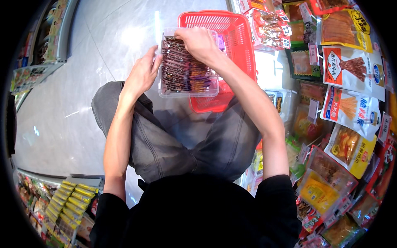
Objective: The person picks up snack packages from a basket and transfers them into a clear plastic container, then places the container onto a supermarket shelf.
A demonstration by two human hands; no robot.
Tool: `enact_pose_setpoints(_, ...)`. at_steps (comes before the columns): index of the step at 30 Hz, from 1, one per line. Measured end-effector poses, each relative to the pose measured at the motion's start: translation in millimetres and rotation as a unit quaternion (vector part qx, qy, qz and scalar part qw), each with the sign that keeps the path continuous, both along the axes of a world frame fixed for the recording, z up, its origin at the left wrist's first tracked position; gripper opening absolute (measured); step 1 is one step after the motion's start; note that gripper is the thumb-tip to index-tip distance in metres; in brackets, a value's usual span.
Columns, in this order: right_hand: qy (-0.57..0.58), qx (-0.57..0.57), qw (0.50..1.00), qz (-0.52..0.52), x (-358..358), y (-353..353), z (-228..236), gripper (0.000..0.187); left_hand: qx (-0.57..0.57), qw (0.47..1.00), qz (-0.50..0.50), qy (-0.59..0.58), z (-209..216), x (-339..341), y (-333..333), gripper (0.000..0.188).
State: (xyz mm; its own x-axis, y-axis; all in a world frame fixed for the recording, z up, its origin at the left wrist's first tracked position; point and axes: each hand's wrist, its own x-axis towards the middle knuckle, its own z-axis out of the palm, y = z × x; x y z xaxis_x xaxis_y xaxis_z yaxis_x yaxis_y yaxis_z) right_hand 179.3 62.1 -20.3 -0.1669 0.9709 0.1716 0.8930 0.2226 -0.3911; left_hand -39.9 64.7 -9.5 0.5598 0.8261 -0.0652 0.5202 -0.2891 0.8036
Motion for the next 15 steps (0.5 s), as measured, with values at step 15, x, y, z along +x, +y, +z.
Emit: enact_pose_setpoints(15, 0.043, -0.129, 0.990, 0.036, 2, 6, -17, 0.028, -0.053, 0.997, 0.002, 0.060, -10, 5, 2, 0.035)
